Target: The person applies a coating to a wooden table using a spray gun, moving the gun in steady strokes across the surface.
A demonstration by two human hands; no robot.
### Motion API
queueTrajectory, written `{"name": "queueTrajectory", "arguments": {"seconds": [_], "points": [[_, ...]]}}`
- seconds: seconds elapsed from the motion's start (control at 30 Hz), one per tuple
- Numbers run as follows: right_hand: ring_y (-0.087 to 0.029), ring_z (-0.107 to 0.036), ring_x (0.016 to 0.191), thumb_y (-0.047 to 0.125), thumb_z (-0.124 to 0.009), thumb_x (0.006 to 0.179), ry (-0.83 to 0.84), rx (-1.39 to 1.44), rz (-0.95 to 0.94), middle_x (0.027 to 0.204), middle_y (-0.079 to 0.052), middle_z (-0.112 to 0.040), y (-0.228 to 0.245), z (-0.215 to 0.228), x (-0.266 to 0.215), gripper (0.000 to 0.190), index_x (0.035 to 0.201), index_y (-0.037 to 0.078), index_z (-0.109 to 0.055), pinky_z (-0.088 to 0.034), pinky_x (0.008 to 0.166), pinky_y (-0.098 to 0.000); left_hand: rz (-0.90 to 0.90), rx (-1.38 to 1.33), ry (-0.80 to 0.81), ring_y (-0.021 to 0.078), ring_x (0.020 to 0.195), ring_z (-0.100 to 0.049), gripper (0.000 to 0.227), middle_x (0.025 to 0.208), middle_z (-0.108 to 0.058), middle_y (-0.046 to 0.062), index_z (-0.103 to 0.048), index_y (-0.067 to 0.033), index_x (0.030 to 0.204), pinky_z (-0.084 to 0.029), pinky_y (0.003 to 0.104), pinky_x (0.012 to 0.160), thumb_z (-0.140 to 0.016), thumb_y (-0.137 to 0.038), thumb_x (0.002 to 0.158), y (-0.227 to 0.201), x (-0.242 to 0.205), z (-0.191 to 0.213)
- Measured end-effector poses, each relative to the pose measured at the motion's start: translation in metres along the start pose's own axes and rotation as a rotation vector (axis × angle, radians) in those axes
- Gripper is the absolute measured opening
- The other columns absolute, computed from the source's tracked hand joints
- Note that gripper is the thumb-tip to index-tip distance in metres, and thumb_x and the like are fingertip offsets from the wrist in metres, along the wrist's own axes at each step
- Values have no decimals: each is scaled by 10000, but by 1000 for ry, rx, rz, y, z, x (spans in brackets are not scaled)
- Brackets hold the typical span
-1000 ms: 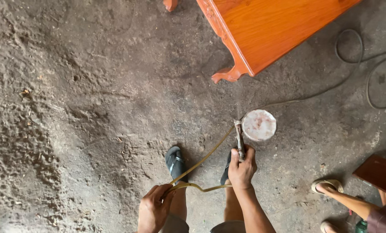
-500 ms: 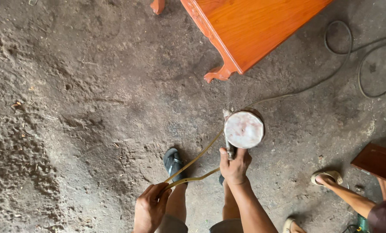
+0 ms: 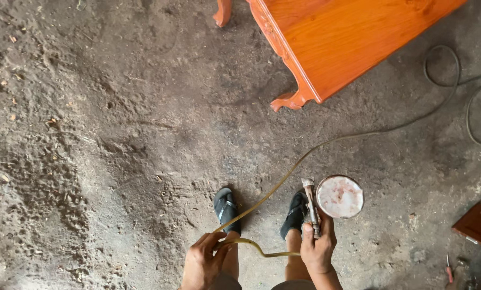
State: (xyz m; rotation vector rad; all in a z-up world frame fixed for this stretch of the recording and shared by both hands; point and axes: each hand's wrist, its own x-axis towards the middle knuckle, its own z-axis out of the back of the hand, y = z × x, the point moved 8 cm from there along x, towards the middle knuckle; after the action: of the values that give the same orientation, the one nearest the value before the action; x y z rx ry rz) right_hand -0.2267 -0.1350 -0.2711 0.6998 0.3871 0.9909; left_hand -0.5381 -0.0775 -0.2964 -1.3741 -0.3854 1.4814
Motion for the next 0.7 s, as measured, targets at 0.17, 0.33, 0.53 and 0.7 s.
{"name": "queueTrajectory", "arguments": {"seconds": [0.17,0.33,0.53,0.7], "points": [[-370,-687,951,375,-587,1019,-58,-42,96,1049,-206,-673,2,-27,29,461,1267,-12,-560,-546,830,-450,-25,55,-63,206,754,-820,227,904,-788,105,-769,-47,1010,-638,306,637,-813,-134,805,0,-4,5],[-319,-688,832,312,-620,1039,-76,67,99,925,-136,-670,16,-83,96,307,1157,40,-546,-544,751,-439,-35,16,-133,202,723,-810,235,918,-777,111,-754,-30,1016,-639,299,608,-803,-128,807,-1,2,27],[-353,-679,885,340,-627,1052,-93,65,119,985,-171,-667,51,-123,158,350,1193,29,-554,-521,793,-469,-6,24,-182,182,655,-761,224,829,-755,106,-758,-17,1023,-600,294,592,-798,-119,827,4,5,45],[-344,-679,912,315,-610,1059,-43,57,126,1009,-180,-666,52,-111,144,340,1231,24,-575,-526,835,-459,-21,-33,-164,155,701,-780,217,856,-756,86,-752,-19,1030,-617,274,598,-785,-117,838,3,1,48]]}}
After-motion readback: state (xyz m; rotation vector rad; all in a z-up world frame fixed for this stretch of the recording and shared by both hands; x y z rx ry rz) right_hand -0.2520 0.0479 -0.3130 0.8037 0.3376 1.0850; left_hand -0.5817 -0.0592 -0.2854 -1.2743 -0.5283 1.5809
